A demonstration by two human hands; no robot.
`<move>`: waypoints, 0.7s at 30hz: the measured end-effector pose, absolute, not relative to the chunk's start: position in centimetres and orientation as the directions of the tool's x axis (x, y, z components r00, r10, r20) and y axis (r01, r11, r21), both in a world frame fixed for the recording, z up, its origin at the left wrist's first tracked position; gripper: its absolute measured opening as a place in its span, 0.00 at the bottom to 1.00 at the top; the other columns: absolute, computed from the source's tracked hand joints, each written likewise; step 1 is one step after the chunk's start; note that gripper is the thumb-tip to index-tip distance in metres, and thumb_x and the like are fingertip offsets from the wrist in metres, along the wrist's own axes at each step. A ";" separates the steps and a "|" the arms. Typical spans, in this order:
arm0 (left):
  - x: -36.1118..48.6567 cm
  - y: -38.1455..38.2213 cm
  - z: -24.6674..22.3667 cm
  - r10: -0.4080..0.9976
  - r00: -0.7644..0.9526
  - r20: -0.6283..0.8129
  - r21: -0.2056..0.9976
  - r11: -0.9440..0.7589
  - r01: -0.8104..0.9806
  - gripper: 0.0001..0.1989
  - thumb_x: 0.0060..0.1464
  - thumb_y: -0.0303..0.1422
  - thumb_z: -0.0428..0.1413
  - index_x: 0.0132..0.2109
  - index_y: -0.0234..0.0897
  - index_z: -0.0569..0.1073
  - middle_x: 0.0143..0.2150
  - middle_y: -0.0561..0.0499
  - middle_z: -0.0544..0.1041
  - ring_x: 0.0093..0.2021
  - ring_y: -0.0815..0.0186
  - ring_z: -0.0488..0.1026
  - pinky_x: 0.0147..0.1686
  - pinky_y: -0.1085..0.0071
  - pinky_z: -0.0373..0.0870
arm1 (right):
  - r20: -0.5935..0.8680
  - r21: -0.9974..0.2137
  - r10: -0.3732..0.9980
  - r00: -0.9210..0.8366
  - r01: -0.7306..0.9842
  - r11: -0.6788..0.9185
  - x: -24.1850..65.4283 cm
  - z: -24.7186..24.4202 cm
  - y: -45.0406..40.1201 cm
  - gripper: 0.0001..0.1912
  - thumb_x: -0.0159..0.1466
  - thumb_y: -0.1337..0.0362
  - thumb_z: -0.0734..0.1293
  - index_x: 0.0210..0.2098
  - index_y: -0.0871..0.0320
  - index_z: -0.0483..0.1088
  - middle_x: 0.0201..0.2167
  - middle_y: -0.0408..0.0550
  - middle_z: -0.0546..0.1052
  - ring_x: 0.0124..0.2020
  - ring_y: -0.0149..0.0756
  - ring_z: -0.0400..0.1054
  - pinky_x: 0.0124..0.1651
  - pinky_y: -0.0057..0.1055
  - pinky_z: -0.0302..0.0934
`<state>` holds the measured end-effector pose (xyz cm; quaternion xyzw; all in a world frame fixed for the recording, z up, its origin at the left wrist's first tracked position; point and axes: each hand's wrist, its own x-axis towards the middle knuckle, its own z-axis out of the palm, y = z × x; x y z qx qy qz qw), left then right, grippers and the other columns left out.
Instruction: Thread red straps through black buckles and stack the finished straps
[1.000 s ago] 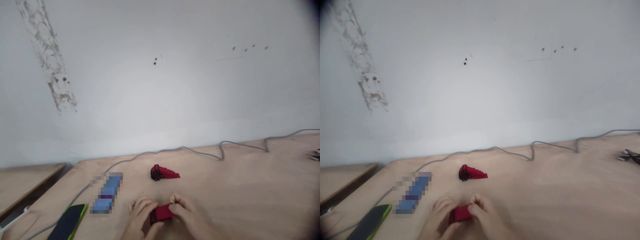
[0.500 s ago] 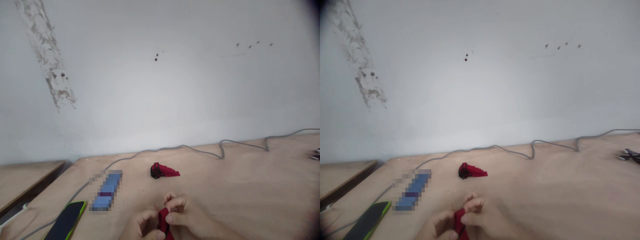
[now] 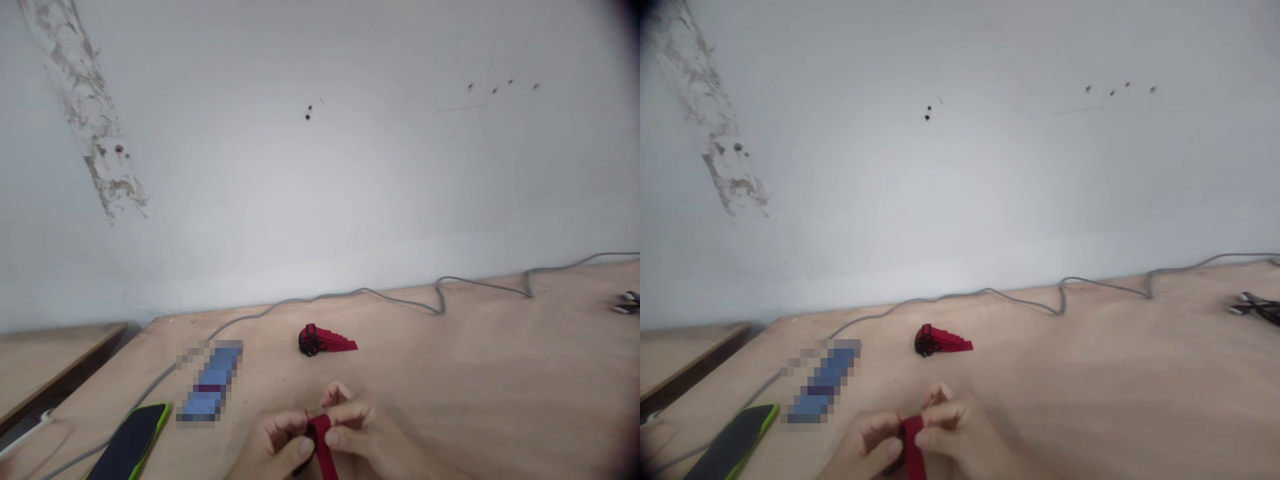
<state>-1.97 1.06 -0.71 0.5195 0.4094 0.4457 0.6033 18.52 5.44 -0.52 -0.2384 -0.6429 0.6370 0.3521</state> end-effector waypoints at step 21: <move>-2.3 1.7 -1.0 0.957 0.289 0.001 0.993 0.033 -0.112 0.24 0.46 0.52 0.67 0.40 0.35 0.84 0.35 0.45 0.84 0.38 0.56 0.78 0.44 0.63 0.71 | 0.196 -0.976 0.840 -0.506 -0.022 0.215 17.9 -1.6 5.6 0.17 0.57 0.45 0.74 0.26 0.52 0.82 0.40 0.45 0.70 0.46 0.41 0.65 0.54 0.37 0.57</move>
